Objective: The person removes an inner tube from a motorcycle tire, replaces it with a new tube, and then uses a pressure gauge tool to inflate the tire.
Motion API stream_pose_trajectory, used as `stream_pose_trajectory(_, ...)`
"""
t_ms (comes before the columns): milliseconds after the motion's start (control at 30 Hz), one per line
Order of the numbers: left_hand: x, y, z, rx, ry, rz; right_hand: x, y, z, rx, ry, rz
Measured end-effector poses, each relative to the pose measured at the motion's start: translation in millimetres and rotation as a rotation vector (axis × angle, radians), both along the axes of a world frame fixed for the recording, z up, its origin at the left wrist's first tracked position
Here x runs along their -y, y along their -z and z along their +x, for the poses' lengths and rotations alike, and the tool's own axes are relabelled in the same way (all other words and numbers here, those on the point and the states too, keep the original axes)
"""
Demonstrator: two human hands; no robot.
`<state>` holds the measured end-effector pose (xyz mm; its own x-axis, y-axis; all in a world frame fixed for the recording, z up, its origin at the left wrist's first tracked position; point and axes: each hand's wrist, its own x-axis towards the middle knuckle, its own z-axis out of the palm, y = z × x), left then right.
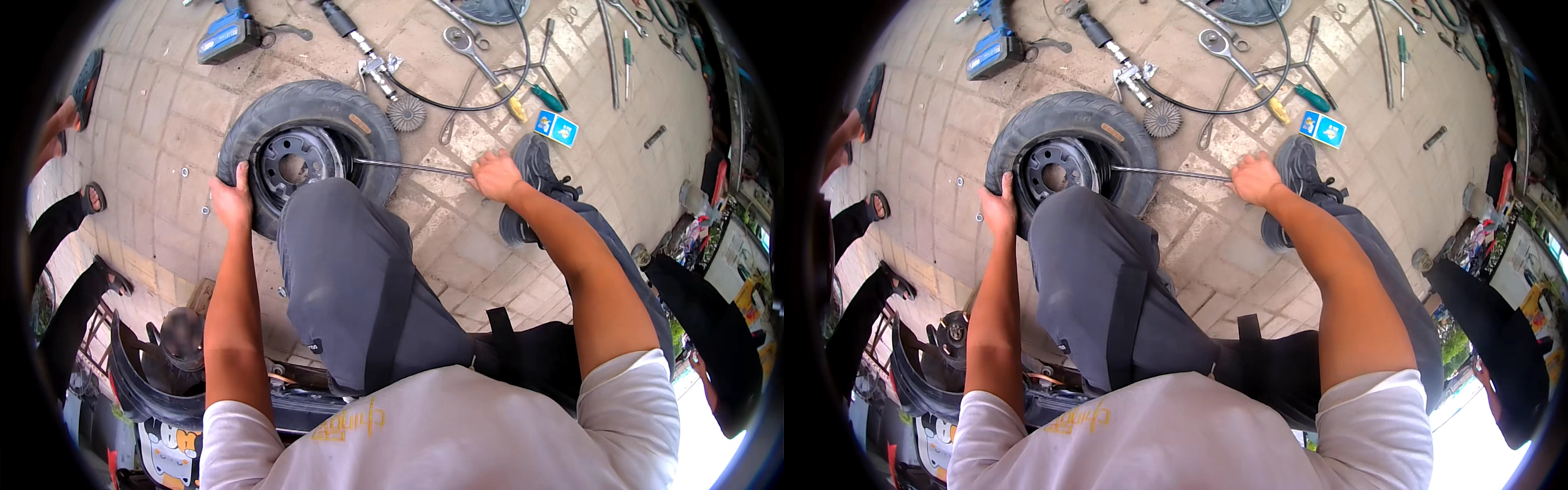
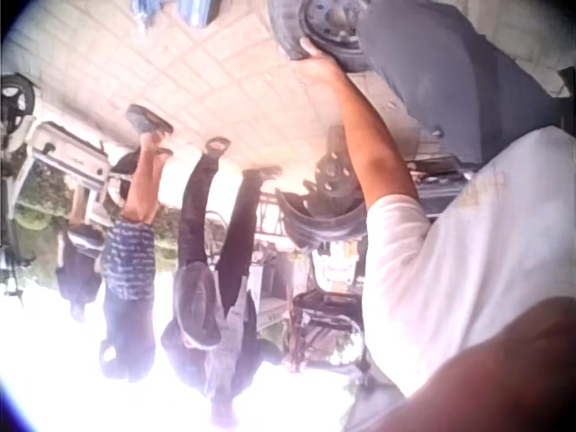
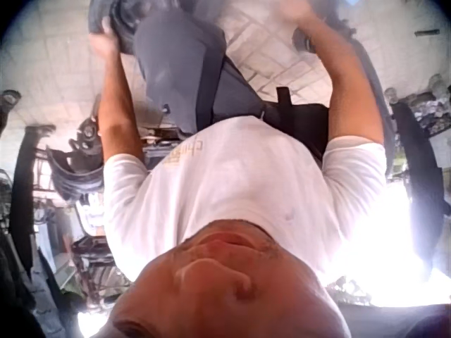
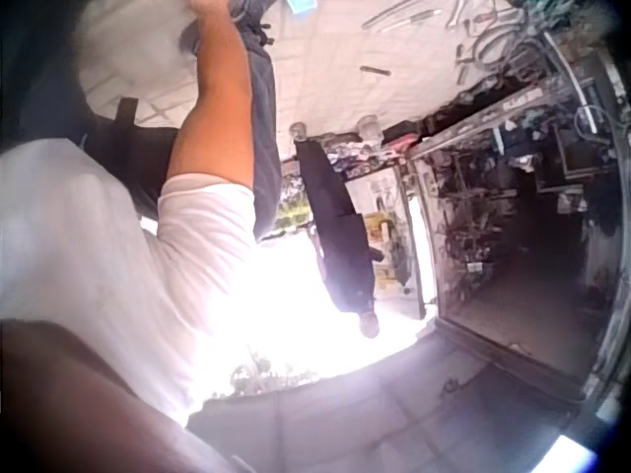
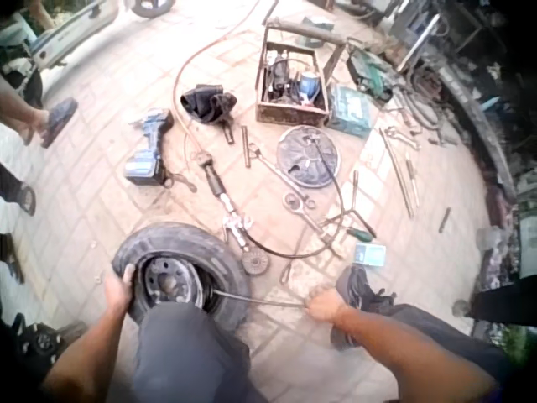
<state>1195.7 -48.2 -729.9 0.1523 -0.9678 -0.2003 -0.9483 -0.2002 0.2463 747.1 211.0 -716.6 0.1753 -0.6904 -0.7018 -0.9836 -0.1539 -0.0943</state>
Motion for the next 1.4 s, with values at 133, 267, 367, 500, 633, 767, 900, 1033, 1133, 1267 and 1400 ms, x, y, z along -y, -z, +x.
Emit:
stream_pose_trajectory(133, -0.3, -4.2, 0.3, 0.027, -0.031, 0.039, 6.7, -8.9, 27.1, -0.226, 0.053, 0.048)
stream_pose_trajectory(267, -1.9, -15.4, -17.4, 0.001, -0.026, 0.053, 6.2, 3.3, 37.4, -0.466, 0.081, 0.087)
stream_pose_trajectory(367, -1.2, -20.4, -20.1, 0.030, -0.026, 0.068, 22.5, 3.3, 47.9, -0.546, 0.104, 0.161)
stream_pose_trajectory(500, -3.2, -12.4, -20.8, -0.004, 0.007, 0.007, 27.6, -1.1, 52.0, -0.533, 0.189, 0.289)
stream_pose_trajectory(633, -6.7, -16.9, -11.1, -0.102, -0.030, 0.012, 80.4, -24.3, 84.1, -0.385, 0.227, 0.444)
stream_pose_trajectory(767, -5.7, -19.6, -10.2, -0.073, -0.027, 0.052, 176.5, -54.1, 60.1, -0.130, 0.402, 0.352)
stream_pose_trajectory(900, -0.8, -24.0, -17.1, -0.087, -0.028, 0.052, 295.6, -76.8, 23.2, 0.053, 0.353, 0.116)
stream_pose_trajectory(1033, -0.7, -20.8, -14.3, -0.135, -0.025, 0.047, 384.5, -89.6, 11.9, 0.085, 0.192, -0.091)
stream_pose_trajectory(1133, -3.0, -26.6, -9.1, -0.167, -0.038, 0.070, 429.9, -110.1, 13.1, 0.017, 0.139, -0.216)
stream_pose_trajectory(1267, -6.8, -33.8, -6.1, -0.199, -0.086, 0.085, 471.0, -96.0, 3.7, 0.105, 0.661, -0.633)
stream_pose_trajectory(1400, -6.4, -31.0, -21.4, -0.196, -0.089, 0.015, 507.4, -37.1, -32.3, 0.092, 0.690, -0.698)
